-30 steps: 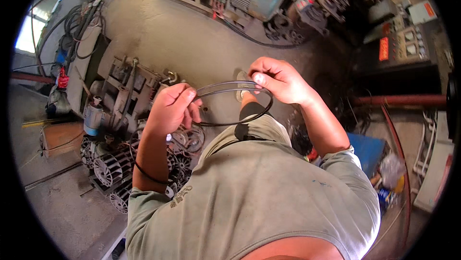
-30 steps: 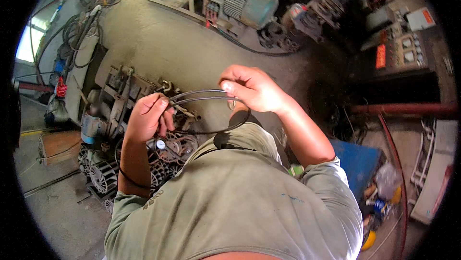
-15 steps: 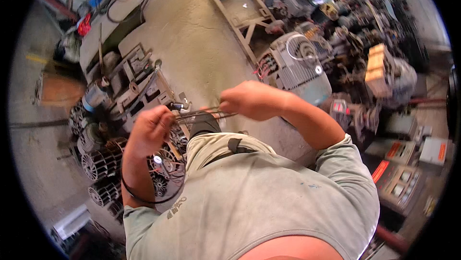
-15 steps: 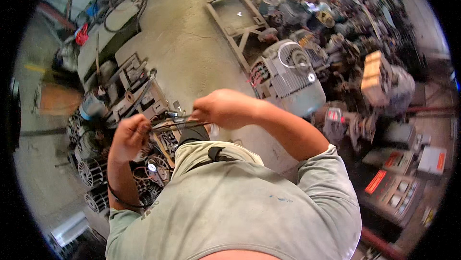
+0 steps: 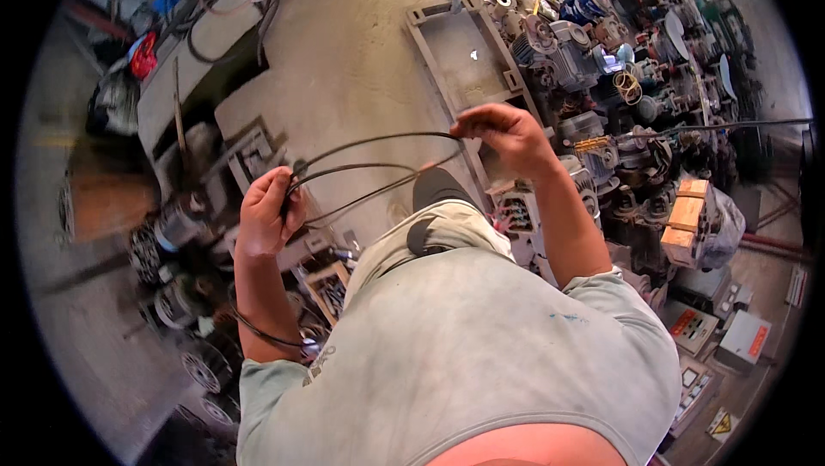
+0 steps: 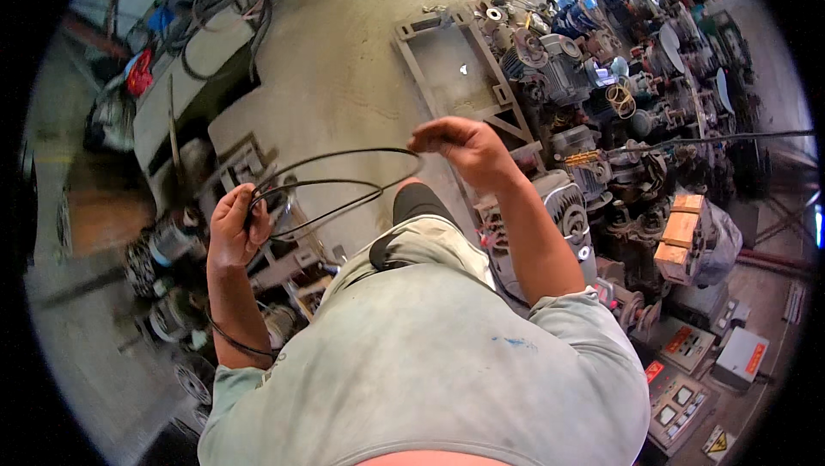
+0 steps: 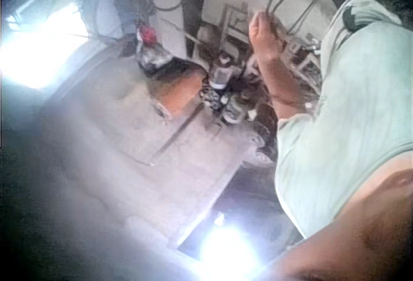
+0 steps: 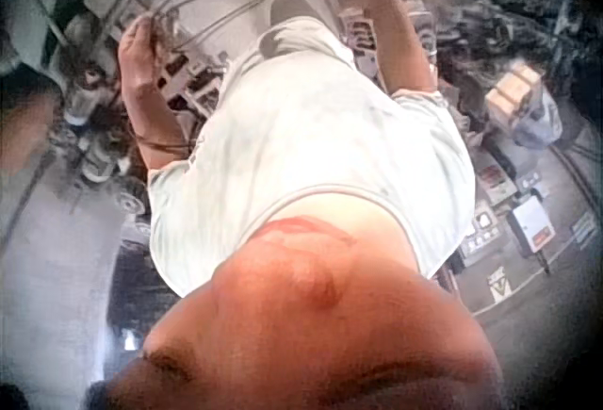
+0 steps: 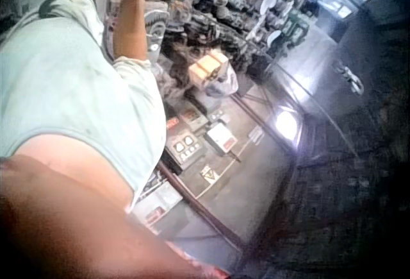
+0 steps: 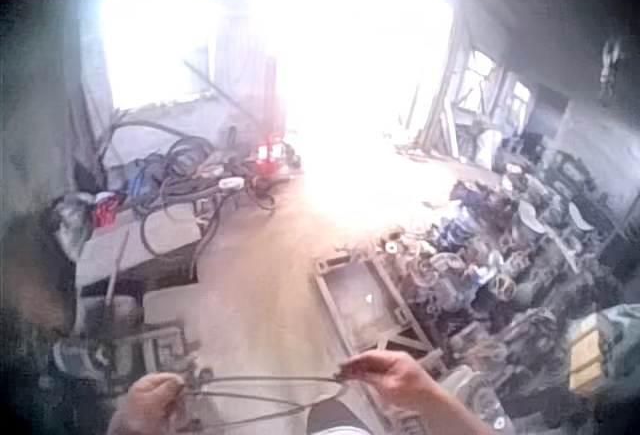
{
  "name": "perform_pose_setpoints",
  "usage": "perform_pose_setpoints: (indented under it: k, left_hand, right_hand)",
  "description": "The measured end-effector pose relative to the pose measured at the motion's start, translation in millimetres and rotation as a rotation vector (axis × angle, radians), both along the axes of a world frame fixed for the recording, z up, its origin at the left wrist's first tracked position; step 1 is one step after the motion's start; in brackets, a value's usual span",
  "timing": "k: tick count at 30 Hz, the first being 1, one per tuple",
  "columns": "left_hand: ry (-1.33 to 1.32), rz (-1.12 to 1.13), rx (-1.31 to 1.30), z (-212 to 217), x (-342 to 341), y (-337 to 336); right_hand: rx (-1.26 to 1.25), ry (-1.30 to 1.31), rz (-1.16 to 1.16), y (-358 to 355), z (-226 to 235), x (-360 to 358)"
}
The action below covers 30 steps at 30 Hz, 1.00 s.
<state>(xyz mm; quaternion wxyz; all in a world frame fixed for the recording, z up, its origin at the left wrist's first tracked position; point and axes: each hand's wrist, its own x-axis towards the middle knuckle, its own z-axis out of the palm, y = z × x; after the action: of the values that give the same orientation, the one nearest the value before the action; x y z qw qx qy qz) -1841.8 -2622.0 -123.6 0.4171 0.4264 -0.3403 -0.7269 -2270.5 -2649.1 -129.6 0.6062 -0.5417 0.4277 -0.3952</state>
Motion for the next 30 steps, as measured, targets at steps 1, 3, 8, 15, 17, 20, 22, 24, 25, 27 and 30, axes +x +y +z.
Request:
perform_pose_setpoints:
  k: [1,3,8,15,17,20,22,24,25,27,30]
  left_hand:
    - [-0.003,0.039,0.015,-2.7,-1.4,-36.4]
    - [0.056,0.016,-0.026,-11.3,-3.6,-117.7]
    - [-0.045,0.078,-0.013,-40.5,-3.0,-321.8]
    - [-0.423,0.076,0.021,-0.9,-9.3,-594.5]
    - [-0.427,0.099,0.013,2.0,-10.4,-675.1]
    - [-0.402,0.123,-0.01,-14.7,-12.5,-797.4]
    - [-0.443,0.089,-0.009,-29.5,-23.7,-884.2]
    - [-0.521,-0.112,-0.063,-34.6,-40.3,-972.4]
    - [-0.522,-0.192,-0.101,-43.5,-49.1,-1017.7]
    - [-0.509,-0.361,-0.2,-48.6,-78.3,-1101.6]
    - [-0.446,-0.576,-0.345,-34.1,-122.4,-1230.6]
  right_hand:
    - [0.098,-0.206,-0.053,-35.5,-6.4,-4.4]
    - [0.223,-0.585,-0.084,-109.0,-16.5,-12.7]
    - [0.265,-1.055,0.085,-313.1,-53.2,-11.5]
    - [0.454,-1.13,0.114,-622.1,-55.7,11.1]
    - [0.501,-1.217,0.249,-714.8,-78.0,15.8]
    - [0.65,-1.097,0.042,-834.0,-69.5,36.8]
    - [0.568,-0.793,-0.057,-909.1,-67.4,53.8]
    - [0.409,-0.459,-0.142,-978.4,-61.7,69.2]
    - [0.295,-0.281,-0.171,-1012.5,-55.4,77.7]
    - [-0.053,0.044,-0.138,-1075.4,-38.1,87.4]
    - [-0.335,0.352,0.134,-1179.3,-13.1,79.0]
